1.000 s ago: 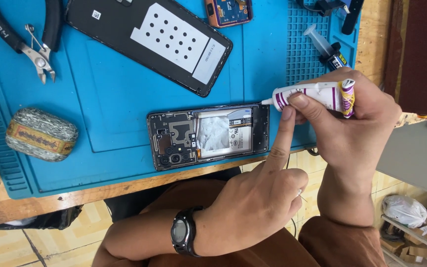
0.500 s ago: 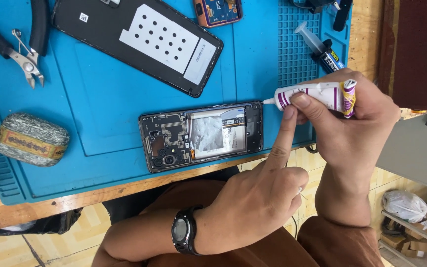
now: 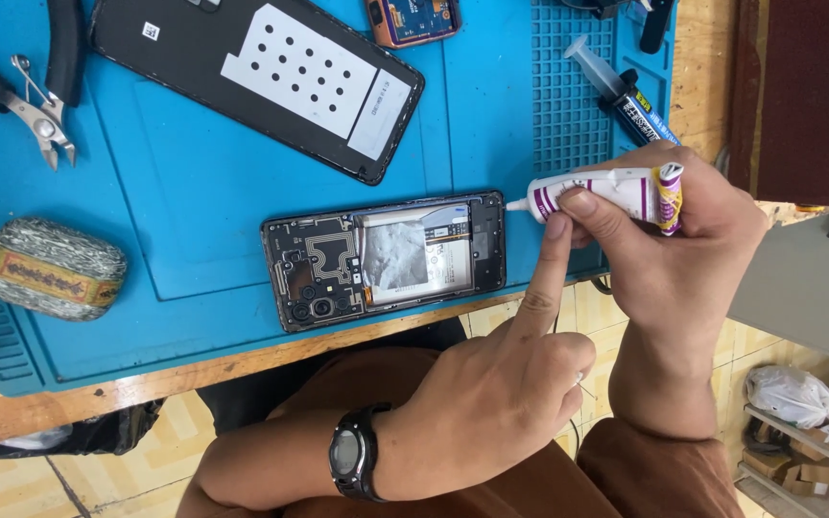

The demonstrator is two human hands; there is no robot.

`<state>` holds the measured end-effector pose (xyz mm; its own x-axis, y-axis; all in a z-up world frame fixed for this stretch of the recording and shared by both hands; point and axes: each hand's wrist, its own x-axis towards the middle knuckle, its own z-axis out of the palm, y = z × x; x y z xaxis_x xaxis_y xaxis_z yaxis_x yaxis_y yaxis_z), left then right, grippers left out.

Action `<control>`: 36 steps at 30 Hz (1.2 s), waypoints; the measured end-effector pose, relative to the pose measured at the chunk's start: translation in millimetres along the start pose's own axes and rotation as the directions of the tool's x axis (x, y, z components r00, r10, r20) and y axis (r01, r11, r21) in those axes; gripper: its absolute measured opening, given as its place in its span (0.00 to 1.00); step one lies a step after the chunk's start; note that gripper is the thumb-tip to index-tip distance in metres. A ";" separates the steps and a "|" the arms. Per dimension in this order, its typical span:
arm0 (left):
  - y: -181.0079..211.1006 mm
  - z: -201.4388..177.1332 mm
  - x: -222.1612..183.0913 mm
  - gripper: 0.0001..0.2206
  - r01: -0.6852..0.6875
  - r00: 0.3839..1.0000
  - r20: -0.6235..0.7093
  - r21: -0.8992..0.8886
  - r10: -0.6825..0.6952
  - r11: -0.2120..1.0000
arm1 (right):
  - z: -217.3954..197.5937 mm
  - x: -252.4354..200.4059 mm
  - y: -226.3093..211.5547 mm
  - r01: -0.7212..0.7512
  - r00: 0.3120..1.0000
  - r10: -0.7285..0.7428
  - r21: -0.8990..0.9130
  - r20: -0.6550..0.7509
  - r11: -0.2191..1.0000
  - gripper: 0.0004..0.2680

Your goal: Applying adhesive to the internal frame of a smartphone and attaching the back cover, followed by cleaning the edges.

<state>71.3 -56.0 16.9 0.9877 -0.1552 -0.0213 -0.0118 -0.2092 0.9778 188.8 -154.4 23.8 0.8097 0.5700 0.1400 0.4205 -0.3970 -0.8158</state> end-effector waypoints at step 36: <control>2.2 17.8 -18.3 0.09 0.023 0.997 0.076 0.005 -0.023 1.000 | -2.3 -23.9 -4.8 -0.028 1.000 0.028 0.004 -0.008 1.000 0.05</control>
<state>50.5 -70.8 15.8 0.9729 -0.2234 -0.0598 0.0100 -0.2177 0.9760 168.4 -167.7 25.6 0.8242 0.5531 0.1214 0.3960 -0.4099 -0.8217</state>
